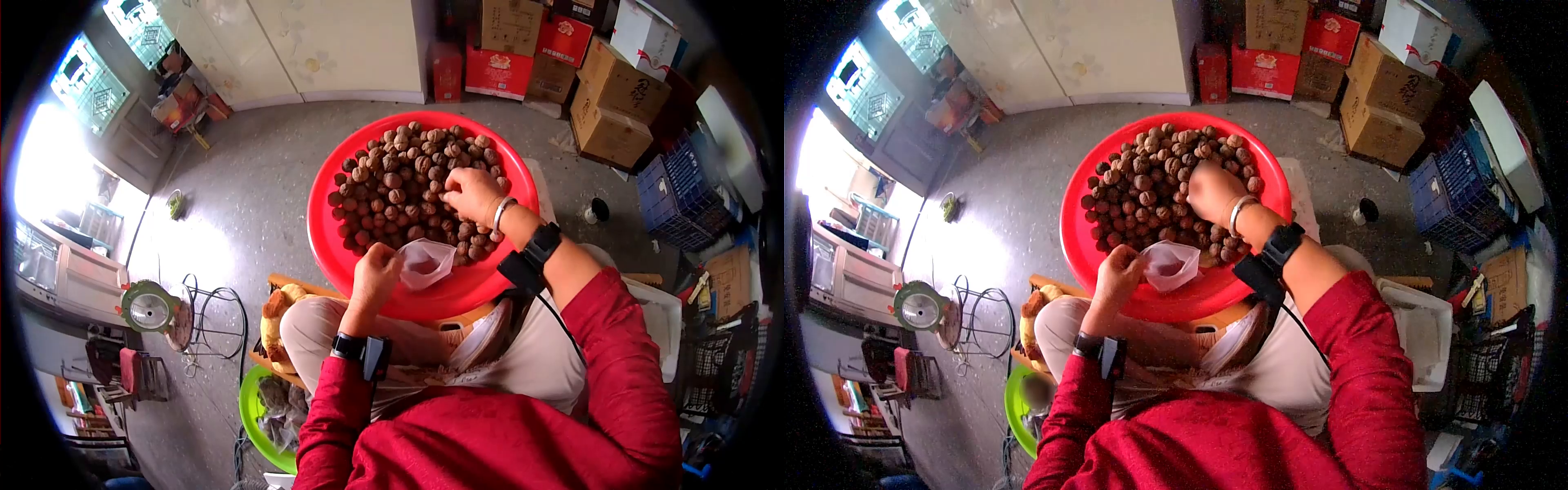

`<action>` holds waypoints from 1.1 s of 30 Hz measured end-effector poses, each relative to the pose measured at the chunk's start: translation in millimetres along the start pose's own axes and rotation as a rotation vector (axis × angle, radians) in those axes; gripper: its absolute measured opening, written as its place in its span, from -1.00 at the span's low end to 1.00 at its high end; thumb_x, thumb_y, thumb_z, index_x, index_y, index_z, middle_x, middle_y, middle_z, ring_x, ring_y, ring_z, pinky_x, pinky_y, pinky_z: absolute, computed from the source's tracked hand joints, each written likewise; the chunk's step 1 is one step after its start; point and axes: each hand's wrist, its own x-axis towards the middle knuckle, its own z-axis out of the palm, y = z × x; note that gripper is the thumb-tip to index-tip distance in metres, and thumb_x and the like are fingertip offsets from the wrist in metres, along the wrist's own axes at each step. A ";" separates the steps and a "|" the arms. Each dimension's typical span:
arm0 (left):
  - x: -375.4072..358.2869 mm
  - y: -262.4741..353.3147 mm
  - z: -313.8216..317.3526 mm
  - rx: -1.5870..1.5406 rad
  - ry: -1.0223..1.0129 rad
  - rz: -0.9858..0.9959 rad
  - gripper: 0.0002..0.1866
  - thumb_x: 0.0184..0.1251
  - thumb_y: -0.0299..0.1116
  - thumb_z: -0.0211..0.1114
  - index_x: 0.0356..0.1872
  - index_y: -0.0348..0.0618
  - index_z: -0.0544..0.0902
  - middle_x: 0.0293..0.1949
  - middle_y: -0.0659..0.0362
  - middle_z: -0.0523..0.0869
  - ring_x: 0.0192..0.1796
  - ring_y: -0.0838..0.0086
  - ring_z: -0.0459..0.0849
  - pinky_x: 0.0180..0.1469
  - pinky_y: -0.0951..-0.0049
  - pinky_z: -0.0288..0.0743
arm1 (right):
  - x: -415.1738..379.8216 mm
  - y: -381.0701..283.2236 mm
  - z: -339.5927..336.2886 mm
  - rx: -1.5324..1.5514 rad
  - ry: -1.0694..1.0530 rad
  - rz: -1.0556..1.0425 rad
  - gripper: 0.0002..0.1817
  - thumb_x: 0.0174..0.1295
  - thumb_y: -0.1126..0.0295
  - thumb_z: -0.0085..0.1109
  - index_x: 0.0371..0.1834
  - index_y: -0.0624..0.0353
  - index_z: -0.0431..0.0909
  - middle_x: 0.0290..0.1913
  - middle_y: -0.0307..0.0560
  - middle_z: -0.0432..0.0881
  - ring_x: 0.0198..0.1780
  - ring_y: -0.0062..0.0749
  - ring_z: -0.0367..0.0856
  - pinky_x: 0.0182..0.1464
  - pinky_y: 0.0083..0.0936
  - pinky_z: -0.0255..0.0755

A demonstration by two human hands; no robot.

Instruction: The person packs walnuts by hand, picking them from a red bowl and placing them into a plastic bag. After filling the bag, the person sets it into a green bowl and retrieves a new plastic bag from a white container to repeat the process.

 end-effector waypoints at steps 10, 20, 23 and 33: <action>-1.4 2.3 -0.3 0.037 -0.007 0.026 -0.75 0.23 -0.29 0.31 -0.29 -0.31 0.61 -0.45 0.00 0.70 -0.37 0.34 0.69 -0.26 0.37 0.54 | 22.1 7.4 18.7 -0.188 0.184 0.068 -0.65 0.01 0.12 0.39 -0.27 0.14 0.65 -0.09 0.08 0.65 -0.04 0.02 0.62 0.04 -0.20 0.49; -1.4 -0.3 -0.7 0.032 -0.035 0.003 -0.76 0.23 -0.29 0.29 -0.28 -0.30 0.61 -0.44 -0.01 0.70 -0.35 0.33 0.69 -0.24 0.38 0.54 | 40.8 -0.5 39.3 -0.421 0.290 0.103 -0.58 -0.03 0.03 0.42 -0.24 0.10 0.65 -0.05 0.04 0.63 0.01 -0.07 0.60 0.05 -0.19 0.45; -1.8 -3.7 0.4 0.028 -0.029 0.032 -0.78 0.24 -0.31 0.28 -0.28 -0.30 0.60 -0.44 0.00 0.69 -0.35 0.34 0.69 -0.24 0.38 0.54 | 48.1 9.1 47.1 -0.422 0.294 0.073 -0.62 -0.01 0.09 0.39 -0.26 0.13 0.64 -0.10 0.04 0.64 -0.01 -0.07 0.61 0.03 -0.19 0.47; -3.8 3.4 -1.7 0.001 -0.025 0.053 -0.80 0.30 -0.33 0.27 -0.30 -0.29 0.58 -0.49 0.14 0.65 -0.43 0.52 0.59 -0.36 0.50 0.47 | 43.7 10.0 26.8 -0.265 0.260 0.131 -0.62 0.00 0.10 0.26 -0.26 0.17 0.67 -0.12 0.09 0.67 -0.04 -0.04 0.64 0.02 -0.21 0.51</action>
